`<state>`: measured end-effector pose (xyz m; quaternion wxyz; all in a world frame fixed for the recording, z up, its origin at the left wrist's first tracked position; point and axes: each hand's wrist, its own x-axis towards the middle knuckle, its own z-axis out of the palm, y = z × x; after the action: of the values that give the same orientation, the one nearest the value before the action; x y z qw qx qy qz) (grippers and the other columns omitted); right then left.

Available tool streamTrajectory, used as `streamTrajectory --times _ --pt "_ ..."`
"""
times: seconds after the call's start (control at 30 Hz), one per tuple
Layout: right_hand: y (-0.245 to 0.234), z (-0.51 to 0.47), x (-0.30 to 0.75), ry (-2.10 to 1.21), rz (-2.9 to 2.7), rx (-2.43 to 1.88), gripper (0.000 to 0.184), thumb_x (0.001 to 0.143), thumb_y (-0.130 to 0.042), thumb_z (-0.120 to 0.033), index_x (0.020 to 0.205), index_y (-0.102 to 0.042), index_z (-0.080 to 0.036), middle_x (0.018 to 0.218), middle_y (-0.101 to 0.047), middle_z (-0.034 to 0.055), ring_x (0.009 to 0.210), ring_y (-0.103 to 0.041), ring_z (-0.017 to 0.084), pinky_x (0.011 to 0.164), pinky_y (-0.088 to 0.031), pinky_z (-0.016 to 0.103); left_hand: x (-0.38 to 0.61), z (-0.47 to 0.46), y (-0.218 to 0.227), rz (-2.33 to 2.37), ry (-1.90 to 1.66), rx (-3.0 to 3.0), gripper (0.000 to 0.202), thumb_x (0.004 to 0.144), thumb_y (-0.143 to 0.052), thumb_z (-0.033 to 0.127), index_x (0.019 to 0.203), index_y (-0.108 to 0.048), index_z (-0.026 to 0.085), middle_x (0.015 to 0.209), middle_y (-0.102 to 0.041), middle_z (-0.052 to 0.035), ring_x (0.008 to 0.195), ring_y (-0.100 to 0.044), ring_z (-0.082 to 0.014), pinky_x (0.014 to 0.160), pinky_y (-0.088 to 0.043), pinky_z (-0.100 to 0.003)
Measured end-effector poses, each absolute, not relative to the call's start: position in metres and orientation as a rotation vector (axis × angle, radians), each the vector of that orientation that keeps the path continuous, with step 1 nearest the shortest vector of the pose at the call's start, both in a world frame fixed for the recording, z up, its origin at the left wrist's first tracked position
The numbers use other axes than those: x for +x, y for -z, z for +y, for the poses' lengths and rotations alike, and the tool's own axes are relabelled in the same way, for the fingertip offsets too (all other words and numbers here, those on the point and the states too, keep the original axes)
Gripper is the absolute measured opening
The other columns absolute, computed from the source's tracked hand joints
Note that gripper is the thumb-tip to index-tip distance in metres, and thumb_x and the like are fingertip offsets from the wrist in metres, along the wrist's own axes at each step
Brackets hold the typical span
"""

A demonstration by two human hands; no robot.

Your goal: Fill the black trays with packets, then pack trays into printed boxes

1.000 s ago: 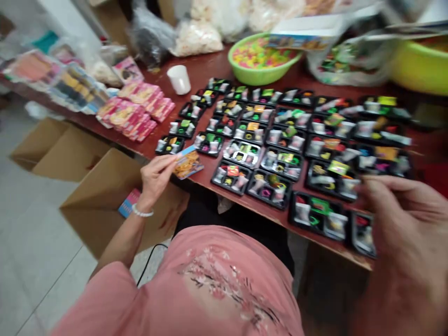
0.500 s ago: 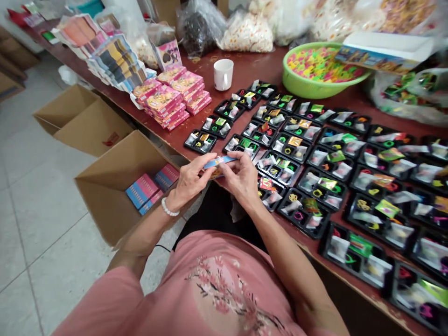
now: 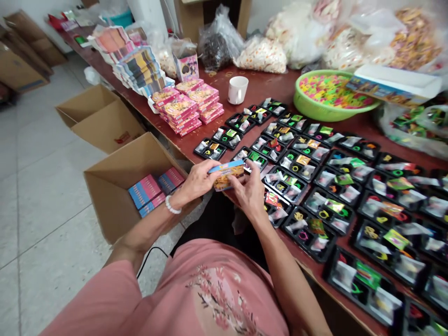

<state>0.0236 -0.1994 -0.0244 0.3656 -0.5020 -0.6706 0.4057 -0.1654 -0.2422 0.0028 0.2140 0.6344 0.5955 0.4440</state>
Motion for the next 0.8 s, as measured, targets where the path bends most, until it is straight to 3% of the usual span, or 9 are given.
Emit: streamTrajectory --times 0.13,0.23,0.33,0.43,0.47,0.53,0.63,0.7,0.8 --pt "0.021 -0.206 0.030 -0.806 -1.881 -1.325 0.071 0.088 -0.070 -0.067 0.141 -0.060 -0.020 0.119 -0.068 0.0159 0.106 -0.070 0.032 0.086 -0.060 0.046 -0.179 -0.266 -0.001 1.404 -1.501 0.973 0.043 0.084 -0.080 0.048 0.112 -0.066 0.019 0.101 -0.075 -0.0049 0.078 -0.075 -0.0188 0.059 -0.066 -0.029" --pt "0.021 -0.208 0.026 -1.175 -1.771 -1.123 0.066 0.085 -0.072 -0.073 0.128 -0.066 -0.022 0.127 -0.068 0.0155 0.113 -0.069 0.031 0.089 -0.062 0.046 -0.192 -0.288 0.004 1.284 -1.456 0.786 0.056 0.079 -0.086 0.047 0.121 -0.059 0.021 0.111 -0.073 -0.0073 0.083 -0.077 -0.0209 0.060 -0.068 -0.032" --pt "0.026 -0.205 0.015 -1.732 -1.533 -0.900 0.056 0.087 -0.073 -0.066 0.121 -0.065 -0.023 0.114 -0.077 0.0094 0.102 -0.074 0.026 0.090 -0.062 0.044 -0.204 -0.303 0.010 1.432 -1.314 1.120 0.092 0.077 -0.088 0.055 0.150 -0.041 0.026 0.139 -0.064 -0.0164 0.114 -0.074 -0.0319 0.083 -0.070 -0.046" --pt "0.028 -0.200 0.002 -1.828 -1.519 -0.864 0.052 0.082 -0.081 -0.055 0.118 -0.067 -0.021 0.111 -0.079 0.0079 0.099 -0.075 0.025 0.093 -0.061 0.043 -0.212 -0.310 0.010 1.781 -1.027 1.787 0.135 0.058 -0.097 0.065 0.165 -0.025 0.025 0.166 -0.037 -0.0239 0.154 -0.041 -0.0488 0.120 -0.047 -0.067" --pt "0.027 -0.198 -0.002 -1.823 -1.564 -0.853 0.049 0.081 -0.081 -0.053 0.116 -0.069 -0.021 0.109 -0.079 0.0074 0.097 -0.075 0.024 0.092 -0.061 0.042 -0.213 -0.310 0.009 1.866 -0.863 1.973 0.139 0.055 -0.098 0.065 0.166 -0.025 0.025 0.168 -0.033 -0.0237 0.157 -0.033 -0.0515 0.125 -0.037 -0.070" --pt "0.022 -0.190 -0.010 -1.814 -1.705 -0.807 0.043 0.086 -0.076 -0.054 0.112 -0.072 -0.020 0.101 -0.079 0.0060 0.090 -0.074 0.023 0.084 -0.060 0.037 -0.216 -0.308 0.008 1.955 -0.579 2.166 0.131 0.060 -0.097 0.057 0.166 -0.028 0.025 0.164 -0.040 -0.0222 0.154 -0.036 -0.0512 0.126 -0.034 -0.069" --pt "0.014 -0.171 -0.024 -1.491 -2.074 -0.866 0.043 0.105 -0.051 -0.053 0.106 -0.075 -0.018 0.094 -0.075 0.0065 0.085 -0.070 0.022 0.077 -0.056 0.032 -0.224 -0.302 0.011 2.120 -0.482 2.114 0.122 0.065 -0.092 0.042 0.167 -0.027 0.023 0.151 -0.053 -0.0201 0.137 -0.054 -0.0447 0.115 -0.047 -0.060" --pt "0.012 -0.156 -0.036 -1.062 -2.307 -1.066 0.044 0.111 -0.038 -0.041 0.112 -0.075 -0.017 0.105 -0.073 0.0106 0.096 -0.070 0.025 0.084 -0.054 0.034 -0.236 -0.297 0.015 2.280 -0.503 1.990 0.121 0.064 -0.091 0.040 0.166 -0.028 0.022 0.149 -0.054 -0.0198 0.134 -0.055 -0.0443 0.111 -0.049 -0.059" --pt "0.015 -0.140 -0.053 -0.610 -2.518 -1.359 0.035 0.109 -0.045 -0.031 0.130 -0.070 -0.019 0.130 -0.065 0.0156 0.110 -0.070 0.029 0.088 -0.053 0.036 -0.257 -0.289 0.021 2.428 -0.507 1.861 0.119 0.065 -0.091 0.042 0.165 -0.030 0.021 0.149 -0.054 -0.0193 0.134 -0.054 -0.0451 0.111 -0.049 -0.060"
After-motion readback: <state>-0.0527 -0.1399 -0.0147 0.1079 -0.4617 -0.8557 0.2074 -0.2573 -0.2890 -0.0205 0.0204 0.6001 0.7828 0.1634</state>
